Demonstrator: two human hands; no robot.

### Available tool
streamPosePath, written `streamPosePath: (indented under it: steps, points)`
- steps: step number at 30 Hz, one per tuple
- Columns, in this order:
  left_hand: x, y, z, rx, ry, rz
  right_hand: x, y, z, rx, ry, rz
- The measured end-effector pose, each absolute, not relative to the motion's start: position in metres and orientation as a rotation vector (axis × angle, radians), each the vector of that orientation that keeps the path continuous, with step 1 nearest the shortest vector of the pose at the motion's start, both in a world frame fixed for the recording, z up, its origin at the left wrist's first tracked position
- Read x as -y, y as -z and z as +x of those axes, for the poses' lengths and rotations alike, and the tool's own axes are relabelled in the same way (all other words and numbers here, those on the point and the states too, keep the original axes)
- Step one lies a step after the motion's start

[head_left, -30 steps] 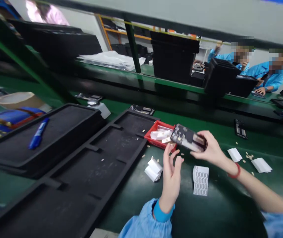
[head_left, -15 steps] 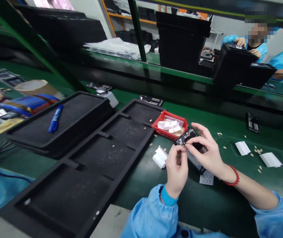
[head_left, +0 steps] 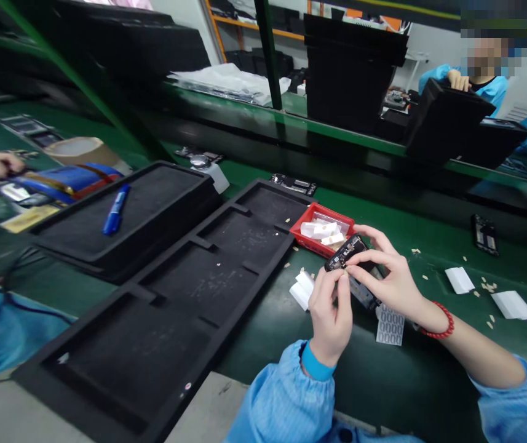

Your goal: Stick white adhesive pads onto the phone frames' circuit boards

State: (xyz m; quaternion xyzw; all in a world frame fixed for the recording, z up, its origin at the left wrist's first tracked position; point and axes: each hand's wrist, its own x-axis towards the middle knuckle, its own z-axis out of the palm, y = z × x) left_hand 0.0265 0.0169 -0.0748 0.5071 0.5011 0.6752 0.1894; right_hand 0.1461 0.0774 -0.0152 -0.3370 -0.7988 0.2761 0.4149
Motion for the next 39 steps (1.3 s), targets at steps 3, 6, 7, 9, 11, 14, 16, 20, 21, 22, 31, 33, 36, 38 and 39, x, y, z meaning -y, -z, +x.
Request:
streamPosePath:
  steps: [3, 6, 7, 9, 11, 14, 16, 20, 21, 22, 31, 33, 36, 38, 39]
  points:
    - [-0.018, 0.073, 0.025, -1.411, -1.926, 1.500, -0.080, 0.012, 0.146, 2.063, -0.720, -0.819]
    - [-0.019, 0.072, 0.025, -1.411, -1.939, 1.525, -0.080, 0.014, 0.144, 2.155, -0.624, -0.774]
    - [-0.019, 0.072, 0.025, -1.409, -1.940, 1.524, -0.079, 0.015, 0.144, 2.185, -0.581, -0.759]
    - [-0.019, 0.071, 0.025, -1.405, -1.942, 1.506, -0.077, 0.017, 0.142, 2.219, -0.501, -0.729]
    - [-0.019, 0.072, 0.025, -1.415, -1.948, 1.442, -0.073, 0.016, 0.143, 2.219, -0.474, -0.704]
    - [-0.020, 0.073, 0.023, -1.450, -1.979, 1.265, -0.075, 0.007, 0.145, 2.175, -0.580, -0.689]
    - [-0.021, 0.074, 0.020, -1.468, -2.034, 1.113, -0.089, 0.000, 0.146, 2.084, -0.664, -0.752]
    - [-0.027, 0.077, 0.014, -1.494, -2.237, 0.756, -0.145, -0.005, 0.132, 2.034, -0.742, -0.899]
    - [-0.028, 0.078, 0.012, -1.496, -2.280, 0.671, -0.160, -0.003, 0.125, 2.081, -0.761, -0.905]
    - [-0.030, 0.078, 0.011, -1.494, -2.314, 0.598, -0.174, 0.000, 0.119, 2.136, -0.783, -0.907]
    - [-0.029, 0.073, 0.014, -1.424, -2.237, 0.443, -0.194, 0.009, 0.113, 2.269, -0.862, -0.939]
    - [-0.027, 0.071, 0.018, -1.400, -2.197, 0.456, -0.178, 0.002, 0.124, 2.197, -0.844, -0.952]
    - [-0.023, 0.067, 0.026, -1.283, -2.057, 0.559, -0.139, -0.011, 0.144, 2.034, -0.782, -0.990]
    - [-0.019, 0.064, 0.031, -1.219, -1.937, 0.681, -0.108, -0.016, 0.155, 1.918, -0.702, -0.995]
    - [-0.017, 0.063, 0.033, -1.216, -1.894, 0.746, -0.093, -0.018, 0.159, 1.883, -0.664, -0.991]
